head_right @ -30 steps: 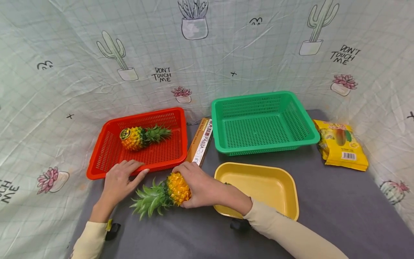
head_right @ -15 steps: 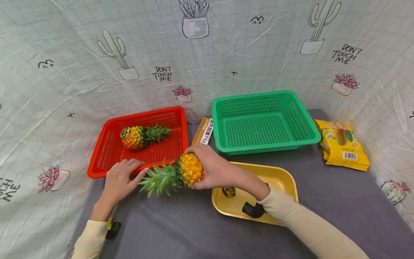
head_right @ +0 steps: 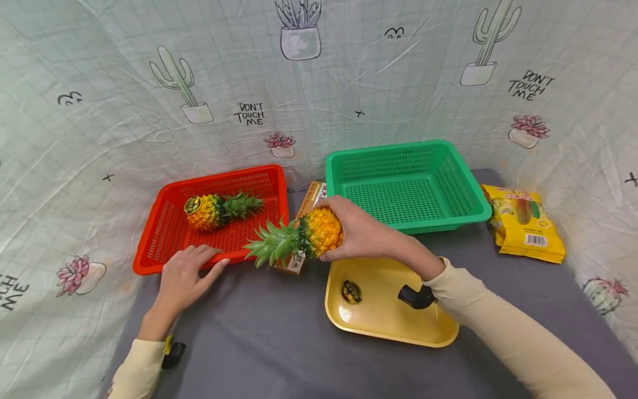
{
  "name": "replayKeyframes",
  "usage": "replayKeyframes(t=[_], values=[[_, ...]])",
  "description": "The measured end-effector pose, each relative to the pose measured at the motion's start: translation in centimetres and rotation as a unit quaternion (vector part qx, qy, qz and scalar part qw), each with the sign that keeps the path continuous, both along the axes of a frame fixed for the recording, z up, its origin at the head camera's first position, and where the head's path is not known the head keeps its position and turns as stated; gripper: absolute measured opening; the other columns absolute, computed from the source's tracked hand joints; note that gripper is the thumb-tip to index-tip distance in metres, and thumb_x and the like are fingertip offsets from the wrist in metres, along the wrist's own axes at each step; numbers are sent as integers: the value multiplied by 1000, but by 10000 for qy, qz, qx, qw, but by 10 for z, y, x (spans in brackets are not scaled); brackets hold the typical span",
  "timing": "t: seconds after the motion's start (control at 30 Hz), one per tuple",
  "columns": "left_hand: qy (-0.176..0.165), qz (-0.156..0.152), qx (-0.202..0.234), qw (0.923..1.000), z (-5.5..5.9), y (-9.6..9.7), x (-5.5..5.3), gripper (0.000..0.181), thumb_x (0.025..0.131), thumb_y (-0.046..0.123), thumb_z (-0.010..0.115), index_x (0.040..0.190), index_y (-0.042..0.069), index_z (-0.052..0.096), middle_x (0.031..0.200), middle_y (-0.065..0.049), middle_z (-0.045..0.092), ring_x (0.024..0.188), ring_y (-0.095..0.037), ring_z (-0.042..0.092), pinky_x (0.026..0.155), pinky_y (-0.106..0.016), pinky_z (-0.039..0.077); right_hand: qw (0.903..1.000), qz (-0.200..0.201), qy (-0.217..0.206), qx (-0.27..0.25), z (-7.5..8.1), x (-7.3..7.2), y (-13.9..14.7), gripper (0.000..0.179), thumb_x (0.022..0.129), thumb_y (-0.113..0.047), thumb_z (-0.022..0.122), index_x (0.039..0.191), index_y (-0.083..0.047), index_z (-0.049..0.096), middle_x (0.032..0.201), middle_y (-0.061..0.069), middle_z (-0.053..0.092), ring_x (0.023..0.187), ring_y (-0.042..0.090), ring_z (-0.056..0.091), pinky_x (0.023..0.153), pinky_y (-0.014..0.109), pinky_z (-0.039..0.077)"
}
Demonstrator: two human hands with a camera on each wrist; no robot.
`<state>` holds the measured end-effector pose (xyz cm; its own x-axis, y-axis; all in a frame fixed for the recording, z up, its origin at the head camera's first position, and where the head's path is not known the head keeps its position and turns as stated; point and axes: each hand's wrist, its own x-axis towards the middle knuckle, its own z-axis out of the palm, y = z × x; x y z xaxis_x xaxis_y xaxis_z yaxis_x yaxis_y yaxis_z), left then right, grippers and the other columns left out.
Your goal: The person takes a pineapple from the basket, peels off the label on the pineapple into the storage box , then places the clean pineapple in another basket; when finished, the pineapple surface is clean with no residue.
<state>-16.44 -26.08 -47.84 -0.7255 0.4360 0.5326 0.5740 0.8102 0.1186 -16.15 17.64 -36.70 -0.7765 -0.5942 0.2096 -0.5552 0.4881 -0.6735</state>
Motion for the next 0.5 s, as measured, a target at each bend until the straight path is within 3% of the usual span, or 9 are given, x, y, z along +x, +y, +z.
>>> replayKeyframes(t=[0.2,0.5], values=[[-27,-45,-5,10000,0,0,0,34,94,43,76,110,14,80,103,-5,74,82,-27,62,68,-43,49,9989,-303,-347,28,14,-12,19,95,74,-26,98,151,-10,44,134,7,54,105,22,60,85,42,56],[1,-163,83,9998,1,-2,-1,32,95,43,75,108,14,79,102,-3,73,82,-26,63,69,-43,48,9938,-722,-839,88,40,-42,55,89,80,-24,96,151,-11,44,131,9,56,103,26,62,84,44,57]])
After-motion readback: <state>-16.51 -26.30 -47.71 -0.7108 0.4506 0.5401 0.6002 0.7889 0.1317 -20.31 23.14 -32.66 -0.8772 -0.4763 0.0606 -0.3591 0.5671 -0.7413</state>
